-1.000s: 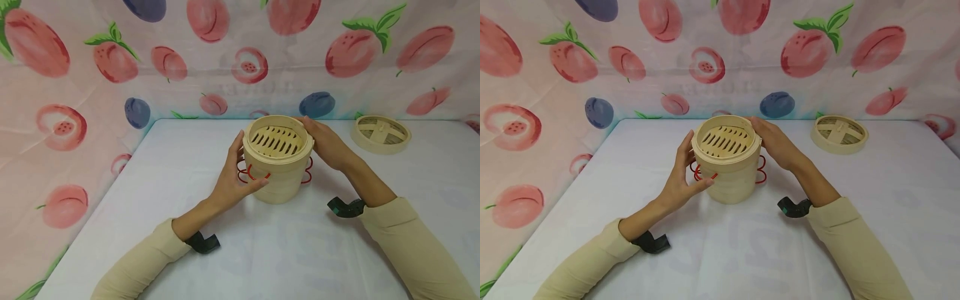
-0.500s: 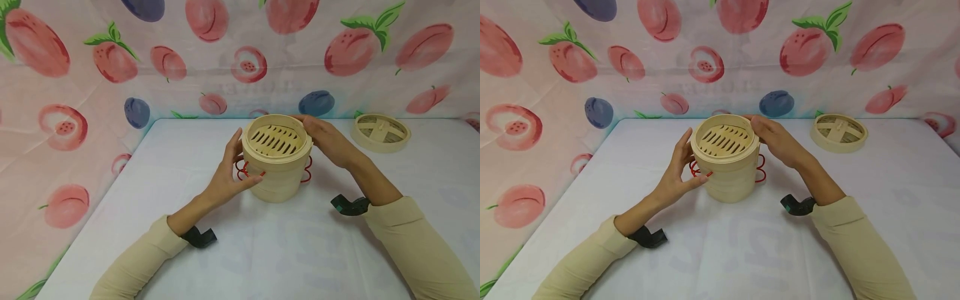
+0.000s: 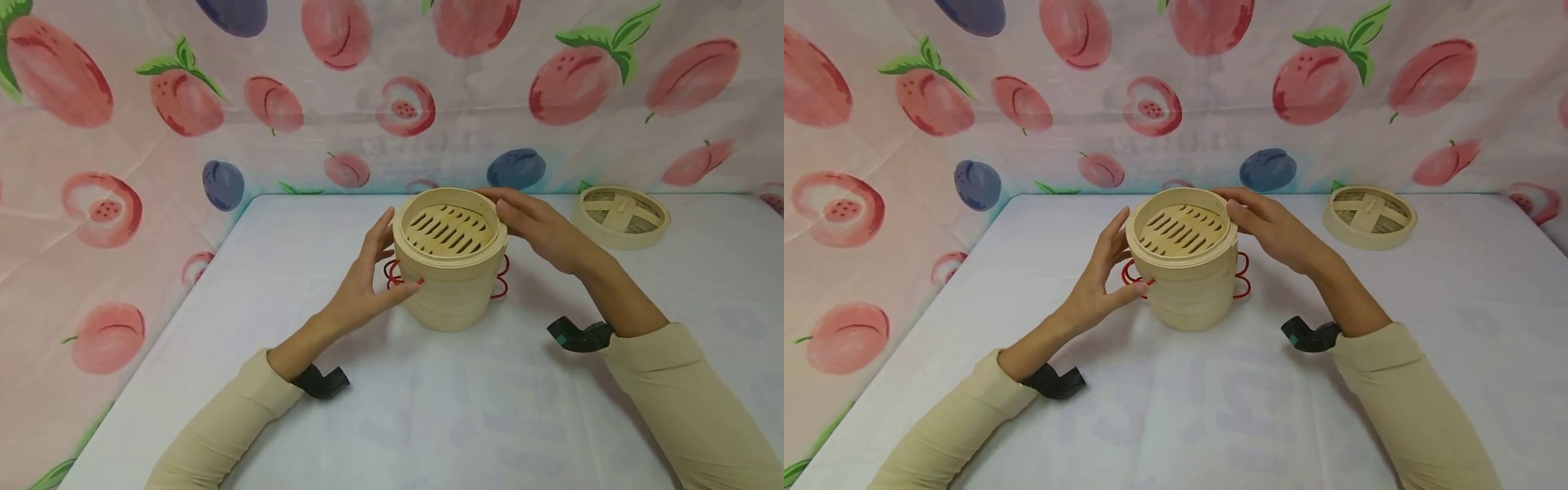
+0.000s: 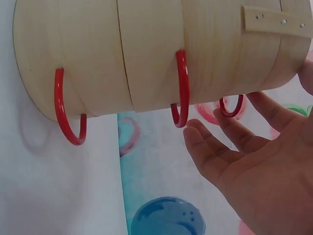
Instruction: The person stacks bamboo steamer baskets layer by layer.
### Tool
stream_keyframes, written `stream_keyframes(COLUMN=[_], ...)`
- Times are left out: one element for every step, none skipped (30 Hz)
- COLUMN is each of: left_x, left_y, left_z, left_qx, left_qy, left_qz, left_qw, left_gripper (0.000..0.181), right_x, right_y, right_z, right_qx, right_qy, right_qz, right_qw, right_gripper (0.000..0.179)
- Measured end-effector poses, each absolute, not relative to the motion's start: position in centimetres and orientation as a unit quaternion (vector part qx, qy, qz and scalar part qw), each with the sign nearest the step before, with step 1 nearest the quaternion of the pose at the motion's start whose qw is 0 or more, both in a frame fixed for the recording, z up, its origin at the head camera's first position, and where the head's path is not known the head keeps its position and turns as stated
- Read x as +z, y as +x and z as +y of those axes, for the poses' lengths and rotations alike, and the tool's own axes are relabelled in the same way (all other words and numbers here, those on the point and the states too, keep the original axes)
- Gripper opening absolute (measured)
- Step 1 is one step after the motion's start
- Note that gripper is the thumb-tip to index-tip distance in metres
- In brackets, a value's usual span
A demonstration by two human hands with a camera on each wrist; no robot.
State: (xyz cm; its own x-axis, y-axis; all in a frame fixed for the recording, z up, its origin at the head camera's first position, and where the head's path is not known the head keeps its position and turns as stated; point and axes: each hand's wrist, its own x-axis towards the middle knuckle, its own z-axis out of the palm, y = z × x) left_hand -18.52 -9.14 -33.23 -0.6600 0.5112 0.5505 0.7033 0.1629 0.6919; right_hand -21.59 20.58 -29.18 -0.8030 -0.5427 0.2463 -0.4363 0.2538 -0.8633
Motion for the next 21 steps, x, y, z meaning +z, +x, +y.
stream_keyframes(left_x=[-33.0, -32.6, -32.3, -32.0, -31.6, -31.3, -31.3, -31.3, -31.6, -31.9, -32.2, -32.6, -32.9, -33.1, -33.2, -33.3, -33.4, -33.4, -33.5, -33.5, -33.5], left_y=[-18.4, -18.2, -18.0, -17.9, -17.7, -17.5, -17.5, -17.6, -17.9, -18.1, -18.4, -18.7, -19.0, -19.2, -19.3, -19.4, -19.5, -19.5, -19.5, -19.5, -19.5], left_z=[-9.2, -9.2, -9.2, -9.2, -9.2, -9.2, -9.2, -9.3, -9.3, -9.3, -9.4, -9.4, -9.5, -9.5, -9.5, -9.6, -9.6, -9.6, -9.6, -9.6, -9.6], left_qx=[-0.509, -0.51, -0.512, -0.514, -0.516, -0.519, -0.519, -0.518, -0.515, -0.512, -0.51, -0.509, -0.506, -0.503, -0.501, -0.5, -0.499, -0.497, -0.496, -0.495, -0.495], left_qy=[-0.404, -0.405, -0.406, -0.409, -0.411, -0.413, -0.415, -0.416, -0.418, -0.419, -0.421, -0.424, -0.426, -0.426, -0.428, -0.43, -0.432, -0.432, -0.431, -0.432, -0.432], left_qz=[-0.754, -0.753, -0.751, -0.748, -0.746, -0.743, -0.741, -0.742, -0.743, -0.744, -0.744, -0.743, -0.744, -0.745, -0.746, -0.745, -0.745, -0.746, -0.747, -0.747, -0.747], left_qw=[0.095, 0.095, 0.094, 0.093, 0.092, 0.09, 0.089, 0.09, 0.092, 0.094, 0.096, 0.098, 0.1, 0.102, 0.102, 0.102, 0.102, 0.102, 0.102, 0.101, 0.101], left_gripper=[0.096, 0.095, 0.095, 0.095, 0.094, 0.093, 0.092, 0.091, 0.092, 0.091, 0.091, 0.091, 0.09, 0.09, 0.089, 0.088, 0.087, 0.086, 0.086, 0.085, 0.085], right_x=[-29.1, -29.1, -29.1, -29.0, -29.0, -29.0, -29.0, -28.9, -28.9, -28.9, -28.9, -29.0, -29.0, -29.0, -29.1, -29.1, -29.1, -29.1, -29.1, -29.1, -29.1], right_y=[-21.6, -21.6, -21.5, -21.5, -21.5, -21.5, -21.4, -21.4, -21.4, -21.4, -21.5, -21.5, -21.5, -21.5, -21.5, -21.5, -21.6, -21.6, -21.6, -21.6, -21.6], right_z=[20.6, 20.7, 20.7, 20.8, 20.8, 20.8, 20.9, 20.9, 20.9, 20.9, 21.0, 21.0, 21.0, 21.0, 21.1, 21.1, 21.1, 21.1, 21.1, 21.1, 21.1], right_qx=[-0.523, -0.521, -0.518, -0.516, -0.516, -0.516, -0.515, -0.515, -0.516, -0.516, -0.518, -0.52, -0.522, -0.524, -0.526, -0.527, -0.527, -0.526, -0.524, -0.523, -0.521], right_qy=[-0.31, -0.309, -0.31, -0.311, -0.311, -0.311, -0.311, -0.312, -0.313, -0.315, -0.317, -0.319, -0.321, -0.323, -0.324, -0.324, -0.324, -0.323, -0.322, -0.32, -0.318], right_qz=[0.792, 0.794, 0.796, 0.796, 0.797, 0.796, 0.797, 0.796, 0.795, 0.794, 0.792, 0.79, 0.788, 0.786, 0.784, 0.783, 0.783, 0.784, 0.786, 0.788, 0.79], right_qw=[0.05, 0.051, 0.051, 0.051, 0.053, 0.055, 0.056, 0.058, 0.06, 0.061, 0.062, 0.062, 0.063, 0.063, 0.063, 0.062, 0.061, 0.059, 0.057, 0.056, 0.054], right_gripper=[0.042, 0.042, 0.042, 0.042, 0.042, 0.042, 0.042, 0.042, 0.042, 0.042, 0.042, 0.042, 0.042, 0.042, 0.042, 0.042, 0.042, 0.042, 0.042, 0.042, 0.042])
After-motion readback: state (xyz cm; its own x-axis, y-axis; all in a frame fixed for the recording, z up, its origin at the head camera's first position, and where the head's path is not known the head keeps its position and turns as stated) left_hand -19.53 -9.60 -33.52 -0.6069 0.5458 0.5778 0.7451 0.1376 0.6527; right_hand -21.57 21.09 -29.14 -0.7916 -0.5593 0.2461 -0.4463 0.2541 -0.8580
